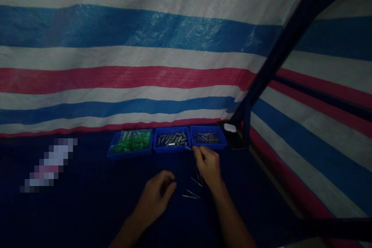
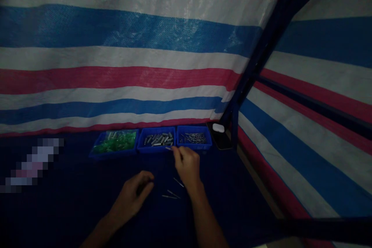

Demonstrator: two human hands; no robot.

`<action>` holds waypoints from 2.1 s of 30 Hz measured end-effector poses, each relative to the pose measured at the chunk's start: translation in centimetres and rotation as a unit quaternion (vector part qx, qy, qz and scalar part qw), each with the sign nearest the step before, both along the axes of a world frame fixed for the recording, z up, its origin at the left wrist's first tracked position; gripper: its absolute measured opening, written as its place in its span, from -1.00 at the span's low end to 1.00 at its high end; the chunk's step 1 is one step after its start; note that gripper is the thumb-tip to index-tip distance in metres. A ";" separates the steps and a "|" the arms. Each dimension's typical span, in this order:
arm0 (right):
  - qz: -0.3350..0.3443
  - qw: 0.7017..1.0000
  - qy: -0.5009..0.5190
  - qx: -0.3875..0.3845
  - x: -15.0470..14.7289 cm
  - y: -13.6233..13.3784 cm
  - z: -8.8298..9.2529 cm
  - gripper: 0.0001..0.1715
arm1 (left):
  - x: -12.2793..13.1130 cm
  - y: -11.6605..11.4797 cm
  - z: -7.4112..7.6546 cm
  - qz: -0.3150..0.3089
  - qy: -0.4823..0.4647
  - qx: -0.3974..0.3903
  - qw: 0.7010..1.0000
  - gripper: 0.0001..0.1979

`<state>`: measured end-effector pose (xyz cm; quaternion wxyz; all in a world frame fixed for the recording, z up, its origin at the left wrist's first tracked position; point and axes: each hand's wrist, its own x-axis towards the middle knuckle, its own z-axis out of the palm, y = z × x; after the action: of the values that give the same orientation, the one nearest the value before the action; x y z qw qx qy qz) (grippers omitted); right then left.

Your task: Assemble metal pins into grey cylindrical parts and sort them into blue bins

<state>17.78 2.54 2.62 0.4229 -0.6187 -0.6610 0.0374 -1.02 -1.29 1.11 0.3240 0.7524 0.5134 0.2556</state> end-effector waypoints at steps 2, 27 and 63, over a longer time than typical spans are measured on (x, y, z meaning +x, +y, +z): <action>-0.141 0.990 0.017 -0.015 2.5 0.7 0.5 -0.38 | 0.3 -0.4 -0.1 -0.088 0.046 0.020 0.995 -0.80; 0.264 0.960 -0.041 -0.080 0.2 -1.1 -0.8 -0.86 | 1.1 5.0 1.2 -0.100 0.006 -0.065 0.993 -0.67; 0.248 0.961 -0.104 -0.060 -1.0 -0.8 -1.6 -0.79 | 0.4 3.7 -1.0 -0.002 -0.005 0.013 1.000 -0.80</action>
<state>16.73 1.77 1.04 0.2915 -0.4596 -0.8309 0.1161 -0.66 2.40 0.15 0.3174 0.7562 0.5071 0.2649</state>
